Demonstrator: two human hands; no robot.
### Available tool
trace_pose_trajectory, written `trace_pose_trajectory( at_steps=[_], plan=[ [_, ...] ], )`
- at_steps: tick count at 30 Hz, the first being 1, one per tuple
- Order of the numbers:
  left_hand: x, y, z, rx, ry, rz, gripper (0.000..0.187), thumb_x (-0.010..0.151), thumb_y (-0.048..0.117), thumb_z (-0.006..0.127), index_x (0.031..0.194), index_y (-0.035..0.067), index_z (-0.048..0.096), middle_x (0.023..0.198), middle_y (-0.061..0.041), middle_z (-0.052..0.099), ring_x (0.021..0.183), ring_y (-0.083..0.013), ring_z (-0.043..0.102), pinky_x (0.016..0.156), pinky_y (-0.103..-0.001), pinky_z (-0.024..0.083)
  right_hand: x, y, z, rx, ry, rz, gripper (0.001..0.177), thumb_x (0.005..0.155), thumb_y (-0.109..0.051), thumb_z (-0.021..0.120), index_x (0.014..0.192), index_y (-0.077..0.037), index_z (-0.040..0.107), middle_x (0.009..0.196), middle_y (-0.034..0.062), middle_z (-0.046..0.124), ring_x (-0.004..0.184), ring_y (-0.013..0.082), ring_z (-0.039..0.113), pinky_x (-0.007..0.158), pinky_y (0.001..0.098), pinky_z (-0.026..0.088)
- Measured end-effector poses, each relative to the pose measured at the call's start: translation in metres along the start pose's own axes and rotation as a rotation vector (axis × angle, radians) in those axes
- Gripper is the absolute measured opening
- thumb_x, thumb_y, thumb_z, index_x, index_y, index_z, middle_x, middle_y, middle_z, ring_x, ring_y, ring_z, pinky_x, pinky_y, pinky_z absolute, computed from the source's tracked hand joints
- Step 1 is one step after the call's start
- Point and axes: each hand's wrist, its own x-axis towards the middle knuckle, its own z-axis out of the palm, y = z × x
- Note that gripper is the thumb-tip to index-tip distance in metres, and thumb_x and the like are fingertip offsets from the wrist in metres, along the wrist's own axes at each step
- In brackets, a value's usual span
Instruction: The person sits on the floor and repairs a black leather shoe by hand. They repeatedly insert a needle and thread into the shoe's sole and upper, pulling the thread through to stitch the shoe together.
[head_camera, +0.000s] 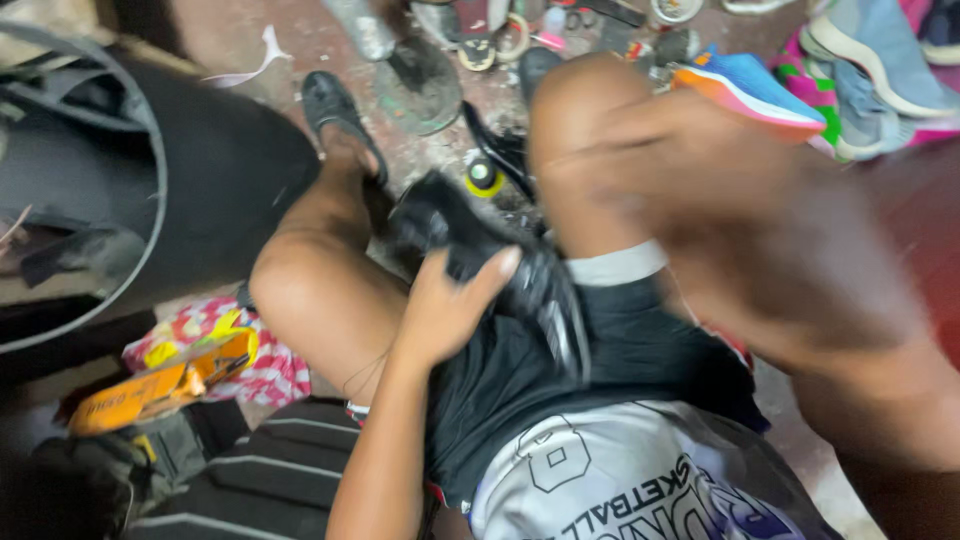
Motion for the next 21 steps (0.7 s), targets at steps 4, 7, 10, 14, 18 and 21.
trace_pose_trajectory(
  at_steps=[4, 7, 10, 14, 18, 21],
  plan=[
    [0.050, -0.033, 0.022, 0.297, 0.008, -0.034, 0.049, 0.088, 0.048, 0.067, 0.095, 0.000, 0.077, 0.086, -0.020, 0.074, 0.086, -0.0335, 0.070, 0.079, -0.044, 0.054, 0.039, -0.047, 0.080, 0.271, -0.072, -0.408, 0.029, 0.085, -0.003, 0.064, 0.113, -0.008, 0.067, 0.121, 0.0079, 0.067, 0.120, 0.0298, 0.065, 0.102, 0.0441, 0.053],
    [0.080, -0.050, 0.041, 0.446, 0.009, -0.007, 0.057, 0.086, 0.054, 0.065, 0.094, -0.001, 0.077, 0.090, -0.029, 0.072, 0.094, -0.0451, 0.069, 0.084, -0.051, 0.052, 0.045, -0.077, 0.145, 0.315, -0.217, -0.489, 0.028, 0.087, -0.004, 0.064, 0.114, -0.008, 0.068, 0.121, 0.0077, 0.067, 0.119, 0.0290, 0.065, 0.102, 0.0432, 0.054],
    [0.081, -0.061, 0.059, 0.507, 0.027, 0.038, 0.059, 0.088, 0.055, 0.066, 0.091, -0.003, 0.074, 0.090, -0.031, 0.070, 0.094, -0.0473, 0.067, 0.086, -0.051, 0.052, 0.030, -0.105, 0.185, 0.374, -0.327, -0.501, 0.027, 0.089, -0.005, 0.064, 0.115, -0.009, 0.068, 0.121, 0.0075, 0.067, 0.118, 0.0282, 0.066, 0.102, 0.0424, 0.054],
    [0.076, -0.064, 0.066, 0.496, 0.025, 0.034, 0.055, 0.090, 0.053, 0.064, 0.088, -0.001, 0.075, 0.089, -0.030, 0.070, 0.093, -0.0466, 0.068, 0.086, -0.051, 0.052, 0.014, -0.139, 0.217, 0.455, -0.388, -0.526, 0.026, 0.091, -0.006, 0.065, 0.116, -0.010, 0.068, 0.121, 0.0073, 0.067, 0.117, 0.0272, 0.066, 0.103, 0.0412, 0.054],
    [0.078, -0.057, 0.065, 0.507, 0.014, 0.025, 0.053, 0.090, 0.051, 0.064, 0.088, 0.000, 0.076, 0.089, -0.030, 0.071, 0.094, -0.0466, 0.067, 0.088, -0.052, 0.051, 0.010, -0.151, 0.232, 0.468, -0.410, -0.541, 0.025, 0.094, -0.007, 0.065, 0.118, -0.010, 0.069, 0.121, 0.0071, 0.068, 0.116, 0.0262, 0.067, 0.103, 0.0401, 0.055],
    [0.080, -0.053, 0.065, 0.487, 0.014, 0.096, 0.051, 0.090, 0.049, 0.064, 0.089, 0.000, 0.075, 0.089, -0.030, 0.071, 0.092, -0.0468, 0.068, 0.085, -0.053, 0.051, 0.008, -0.150, 0.226, 0.489, -0.424, -0.539, 0.024, 0.096, -0.007, 0.065, 0.119, -0.011, 0.069, 0.121, 0.0069, 0.068, 0.115, 0.0254, 0.068, 0.103, 0.0393, 0.055]
  ],
)
